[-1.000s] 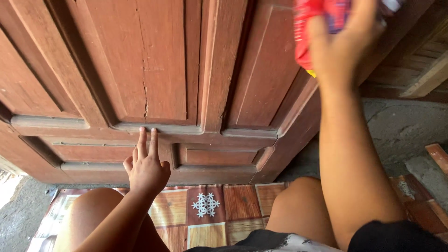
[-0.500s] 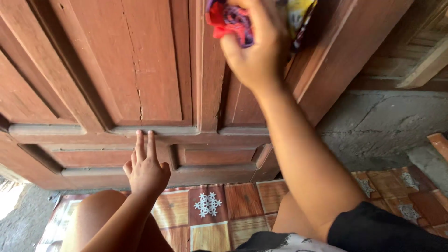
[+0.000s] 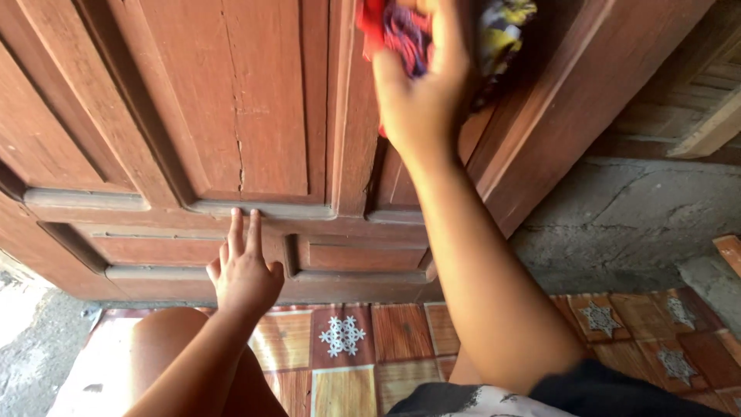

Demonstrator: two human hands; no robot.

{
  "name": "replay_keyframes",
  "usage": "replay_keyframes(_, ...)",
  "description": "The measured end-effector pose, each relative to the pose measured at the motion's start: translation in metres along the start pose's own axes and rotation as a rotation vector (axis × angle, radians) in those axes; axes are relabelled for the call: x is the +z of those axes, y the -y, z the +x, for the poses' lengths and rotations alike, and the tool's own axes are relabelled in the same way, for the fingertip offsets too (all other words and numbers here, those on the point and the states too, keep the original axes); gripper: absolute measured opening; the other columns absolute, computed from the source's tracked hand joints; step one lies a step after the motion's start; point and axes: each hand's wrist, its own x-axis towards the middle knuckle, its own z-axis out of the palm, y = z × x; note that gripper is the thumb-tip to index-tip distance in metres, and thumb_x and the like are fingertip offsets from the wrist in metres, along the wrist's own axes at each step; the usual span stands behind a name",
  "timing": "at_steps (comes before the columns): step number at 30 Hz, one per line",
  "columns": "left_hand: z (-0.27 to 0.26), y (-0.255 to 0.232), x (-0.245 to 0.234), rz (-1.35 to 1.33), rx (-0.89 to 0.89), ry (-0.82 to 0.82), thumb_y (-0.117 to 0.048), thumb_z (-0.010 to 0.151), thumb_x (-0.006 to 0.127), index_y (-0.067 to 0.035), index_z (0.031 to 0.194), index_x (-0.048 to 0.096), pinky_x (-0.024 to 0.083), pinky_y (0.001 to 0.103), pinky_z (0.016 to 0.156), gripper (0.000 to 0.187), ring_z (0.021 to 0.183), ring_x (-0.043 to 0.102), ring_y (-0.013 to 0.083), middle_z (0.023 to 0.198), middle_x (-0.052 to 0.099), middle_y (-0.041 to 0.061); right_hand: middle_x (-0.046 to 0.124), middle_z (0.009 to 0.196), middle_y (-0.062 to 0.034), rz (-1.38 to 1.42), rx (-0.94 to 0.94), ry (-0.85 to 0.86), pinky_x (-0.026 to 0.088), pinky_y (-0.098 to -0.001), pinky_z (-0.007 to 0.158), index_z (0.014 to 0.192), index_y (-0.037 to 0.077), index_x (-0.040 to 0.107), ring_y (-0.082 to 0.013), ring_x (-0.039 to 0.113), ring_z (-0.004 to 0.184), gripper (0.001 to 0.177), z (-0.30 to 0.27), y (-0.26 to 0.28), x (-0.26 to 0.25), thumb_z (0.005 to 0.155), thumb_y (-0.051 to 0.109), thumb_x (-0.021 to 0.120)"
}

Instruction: Wiping a wooden door and door knob with a multi-colored cloth.

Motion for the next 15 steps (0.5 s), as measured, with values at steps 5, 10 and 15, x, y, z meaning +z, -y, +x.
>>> replay_keyframes(5,0.002,-0.012,-0.019,0.005,0.019,0.008,-0.032,0.081,0.067,-0.02,0.151,0.041,0.023,0.054,0.112,0.077,0.149,0.026,0.0311,0.165,0.02,0.007,0.062,0.111,-0.0025,0.669,0.499,0.171,0.05,-0.0307,0.096,0.12,0.002,0.059,-0.012,0.058,0.098,0.029,-0.077,0.005,-0.065,0.091,0.002,0.054)
replay_keyframes(10,-0.014,-0.084,-0.069,-0.481,0.116,0.149,-0.035,0.091,0.062,-0.015,0.141,0.056,0.032,0.047,0.114,0.054,0.14,0.045,0.0261,0.152,0.048,0.006,0.061,0.093,-0.001,0.513,0.937,0.203,0.047,-0.0275,0.077,0.102,0.002,0.061,-0.0117,0.055,0.084,0.019,-0.157,0.002,-0.091,0.085,0.006,0.058)
replay_keyframes(15,-0.023,-0.125,-0.079,-1.071,0.324,0.433,-0.039,0.092,0.066,-0.006,0.144,0.046,0.048,0.034,0.106,0.065,0.125,0.064,0.0196,0.134,0.065,0.011,0.062,0.091,-0.0024,0.628,1.102,0.237,0.047,-0.0274,0.075,0.108,0.001,0.061,-0.0125,0.056,0.082,0.021,-0.155,0.023,-0.09,0.088,0.007,0.057)
